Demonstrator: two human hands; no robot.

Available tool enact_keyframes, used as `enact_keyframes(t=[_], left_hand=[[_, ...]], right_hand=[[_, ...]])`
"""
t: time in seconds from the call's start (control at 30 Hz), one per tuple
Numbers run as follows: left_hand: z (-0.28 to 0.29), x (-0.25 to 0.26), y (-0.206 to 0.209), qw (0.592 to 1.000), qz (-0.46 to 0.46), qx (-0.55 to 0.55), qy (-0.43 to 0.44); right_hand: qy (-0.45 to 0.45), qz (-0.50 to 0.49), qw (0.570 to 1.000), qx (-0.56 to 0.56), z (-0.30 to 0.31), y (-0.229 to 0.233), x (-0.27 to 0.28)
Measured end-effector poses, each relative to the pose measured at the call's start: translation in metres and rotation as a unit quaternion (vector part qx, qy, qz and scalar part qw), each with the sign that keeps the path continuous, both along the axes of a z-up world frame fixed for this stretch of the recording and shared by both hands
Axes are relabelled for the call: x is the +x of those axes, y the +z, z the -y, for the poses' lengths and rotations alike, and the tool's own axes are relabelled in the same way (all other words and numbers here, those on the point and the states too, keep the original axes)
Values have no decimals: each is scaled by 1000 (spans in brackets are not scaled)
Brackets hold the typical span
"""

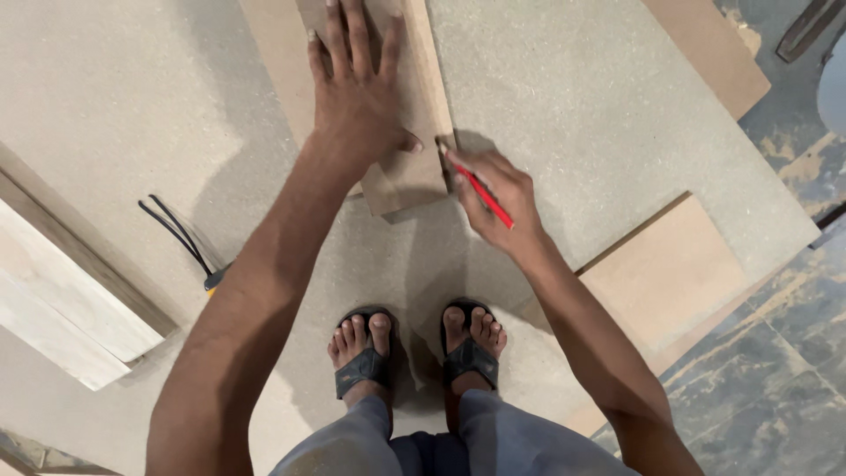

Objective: The person measures and marks wood pieces using a tape measure and a pencil. They use a square to draw straight lines on the wood surface while holding the items by hand.

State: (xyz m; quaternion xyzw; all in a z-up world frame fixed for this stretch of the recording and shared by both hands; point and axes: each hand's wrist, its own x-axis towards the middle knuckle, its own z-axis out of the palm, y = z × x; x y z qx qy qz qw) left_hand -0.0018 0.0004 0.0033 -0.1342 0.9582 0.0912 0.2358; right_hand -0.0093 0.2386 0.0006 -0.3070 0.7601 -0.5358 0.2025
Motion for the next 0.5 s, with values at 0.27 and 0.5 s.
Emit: enact_keyframes(t=[0.27,0.5], left_hand=[[1,-2,9,1000,-15,-14,-12],[1,-8,22,1000,7,-17,-17]], right_hand=[[6,-163,982,-94,111,-39,-116],[-9,-173,977,-122,160,-45,-162]])
